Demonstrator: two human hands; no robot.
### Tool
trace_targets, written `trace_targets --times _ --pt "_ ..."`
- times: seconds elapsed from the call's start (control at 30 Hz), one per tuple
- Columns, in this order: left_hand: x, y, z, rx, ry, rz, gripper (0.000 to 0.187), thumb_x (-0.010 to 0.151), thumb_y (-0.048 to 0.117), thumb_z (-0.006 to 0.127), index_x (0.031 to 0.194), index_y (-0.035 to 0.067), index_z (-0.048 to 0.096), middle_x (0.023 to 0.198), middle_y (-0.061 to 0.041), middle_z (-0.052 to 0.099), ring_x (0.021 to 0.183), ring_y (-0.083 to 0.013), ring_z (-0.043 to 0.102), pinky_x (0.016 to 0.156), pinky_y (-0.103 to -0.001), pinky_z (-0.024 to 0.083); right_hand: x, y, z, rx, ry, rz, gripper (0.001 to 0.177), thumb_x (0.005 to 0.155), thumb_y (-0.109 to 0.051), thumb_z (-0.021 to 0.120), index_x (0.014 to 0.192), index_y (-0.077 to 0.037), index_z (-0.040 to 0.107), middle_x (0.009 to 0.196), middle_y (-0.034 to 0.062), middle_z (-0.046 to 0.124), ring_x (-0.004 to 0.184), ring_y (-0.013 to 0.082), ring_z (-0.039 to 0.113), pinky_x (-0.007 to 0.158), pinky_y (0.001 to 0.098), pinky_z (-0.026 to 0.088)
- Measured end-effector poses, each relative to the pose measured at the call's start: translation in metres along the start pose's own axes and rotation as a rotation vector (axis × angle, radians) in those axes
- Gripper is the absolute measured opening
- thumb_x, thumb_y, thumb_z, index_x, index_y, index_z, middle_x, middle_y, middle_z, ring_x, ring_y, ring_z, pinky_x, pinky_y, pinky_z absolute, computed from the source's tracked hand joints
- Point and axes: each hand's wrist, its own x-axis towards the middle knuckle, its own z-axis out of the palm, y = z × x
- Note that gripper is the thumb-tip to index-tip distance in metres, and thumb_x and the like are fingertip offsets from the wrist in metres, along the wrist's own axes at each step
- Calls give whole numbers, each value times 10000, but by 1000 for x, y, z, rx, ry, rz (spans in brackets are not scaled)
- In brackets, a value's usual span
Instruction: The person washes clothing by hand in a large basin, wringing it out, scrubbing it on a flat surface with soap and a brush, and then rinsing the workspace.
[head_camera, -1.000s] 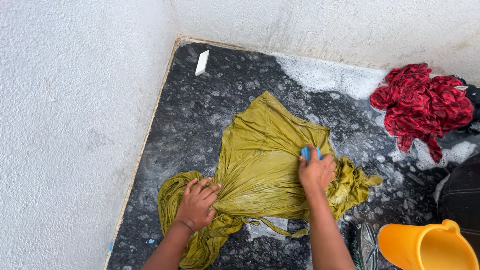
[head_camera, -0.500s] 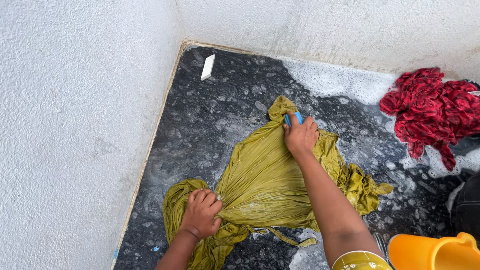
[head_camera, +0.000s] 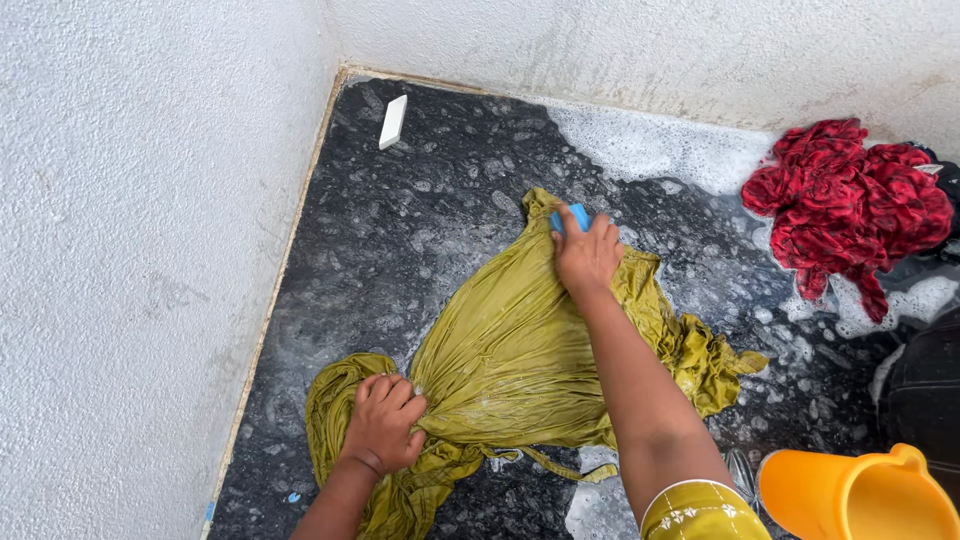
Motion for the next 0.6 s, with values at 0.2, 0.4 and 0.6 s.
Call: trace_targets --times 0.2,0.4,0.6 --pt "1 0 1 9 19 -18 290 626 216 701 893 123 636 995 -102 564 1134 -337 519 1043 -565 339 -95 -29 13 128 -98 -101 430 980 -402 622 1407 -395 566 1194 182 543 1033 326 517 841 461 440" --pt "10 14 -19 -30 -62 -92 376 576 247 734 927 132 662 1029 -87 578 1144 -330 516 1053 -534 337 -233 -52 -4 274 -149 -436 482 937 -333 662 1411 -376 586 1235 167 530 1061 319 499 880 478 397" --pt "66 21 -58 -181 -416 -431 341 823 344 703 1148 242 716 1249 -15 611 1269 -252 509 1107 -530 322 -228 4 12 1406 -347 95 492 983 -401 607 1460 -343 499 1310 52 564 1149 227 551 986 383 462"
